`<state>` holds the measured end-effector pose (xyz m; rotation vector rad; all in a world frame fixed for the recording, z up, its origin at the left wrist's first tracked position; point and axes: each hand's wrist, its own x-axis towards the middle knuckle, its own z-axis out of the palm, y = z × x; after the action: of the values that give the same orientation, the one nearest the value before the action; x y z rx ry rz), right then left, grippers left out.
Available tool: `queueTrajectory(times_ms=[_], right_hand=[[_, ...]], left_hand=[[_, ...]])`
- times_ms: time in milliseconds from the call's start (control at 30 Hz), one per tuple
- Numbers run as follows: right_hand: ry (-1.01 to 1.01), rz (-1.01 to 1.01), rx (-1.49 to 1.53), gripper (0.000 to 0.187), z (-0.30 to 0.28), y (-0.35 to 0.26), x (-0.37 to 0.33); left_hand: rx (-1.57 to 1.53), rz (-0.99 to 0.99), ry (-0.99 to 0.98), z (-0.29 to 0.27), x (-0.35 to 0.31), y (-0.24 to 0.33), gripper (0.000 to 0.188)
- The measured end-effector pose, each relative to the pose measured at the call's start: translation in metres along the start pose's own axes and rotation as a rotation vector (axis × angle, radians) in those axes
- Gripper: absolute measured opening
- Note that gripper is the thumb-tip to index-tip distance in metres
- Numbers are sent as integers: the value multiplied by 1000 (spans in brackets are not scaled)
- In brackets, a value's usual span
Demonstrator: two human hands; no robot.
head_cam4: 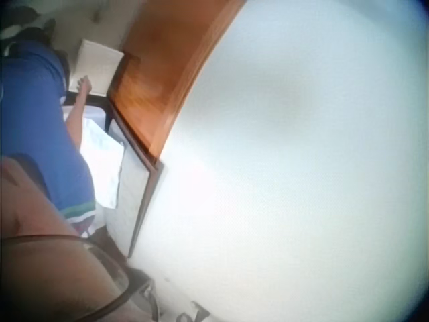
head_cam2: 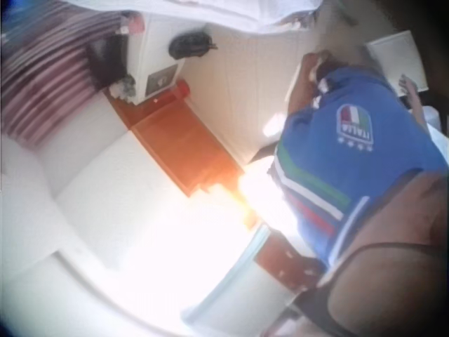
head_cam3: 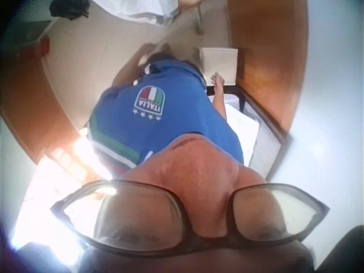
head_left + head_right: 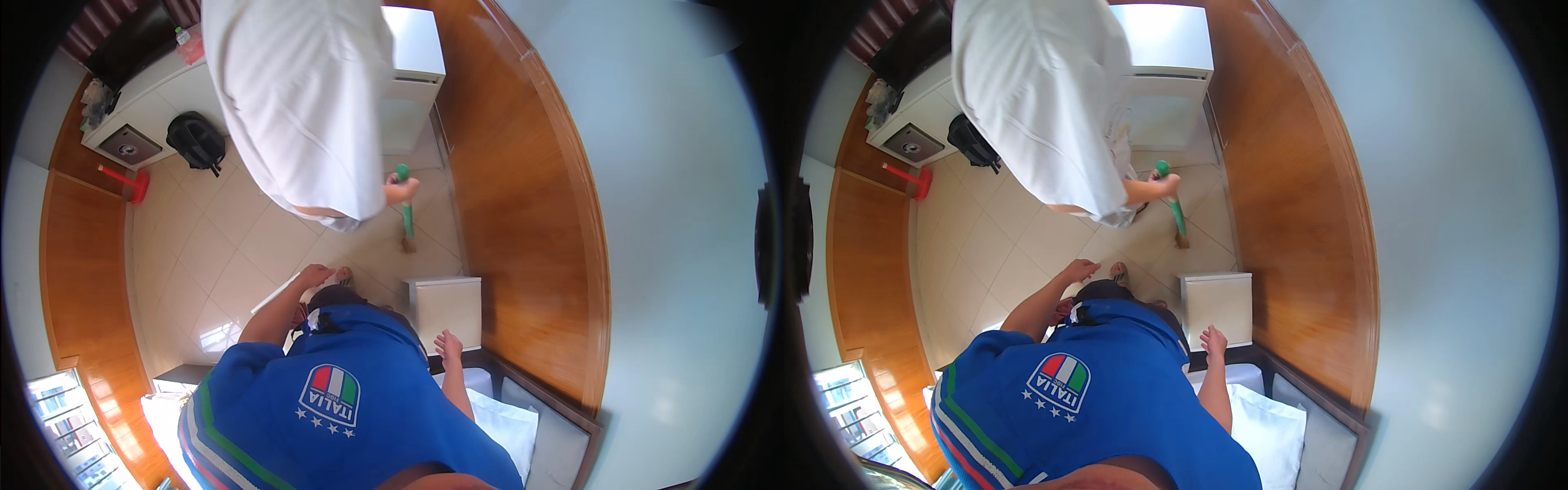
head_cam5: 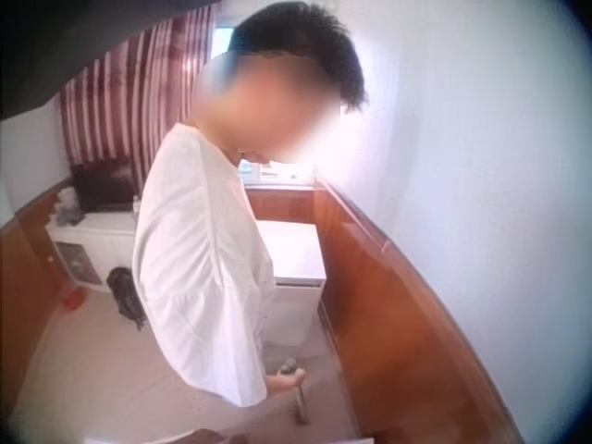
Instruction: The person assembles a white cabinet by handling panels and drawers, then sweeps the floor with a broom. They place a drawer into the cabinet and later sweep around the assembled unit.
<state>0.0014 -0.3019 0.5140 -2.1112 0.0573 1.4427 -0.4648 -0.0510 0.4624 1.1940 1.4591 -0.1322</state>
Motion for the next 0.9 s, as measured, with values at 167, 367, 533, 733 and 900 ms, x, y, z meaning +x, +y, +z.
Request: queueTrajectory(times_ms=[167, 367, 533, 733, 900], right_hand=[[94, -30, 56, 49, 42, 0, 15], [-6, -119, -287, 41, 64, -8, 20], [-94, -133, -321, 40, 68, -41, 21], [-245, -140, -468, 47, 89, -67, 28], [-206, -124, -432, 47, 76, -69, 22]], left_hand=[[-17, -62, 117, -9, 10, -47, 64], [-197, -8, 174, -7, -9, -62, 62], [-297, -79, 234, 17, -47, -74, 65], [-215, -104, 403, 66, -87, -191, 50], [-6, -232, 202, 73, -120, -162, 33]])
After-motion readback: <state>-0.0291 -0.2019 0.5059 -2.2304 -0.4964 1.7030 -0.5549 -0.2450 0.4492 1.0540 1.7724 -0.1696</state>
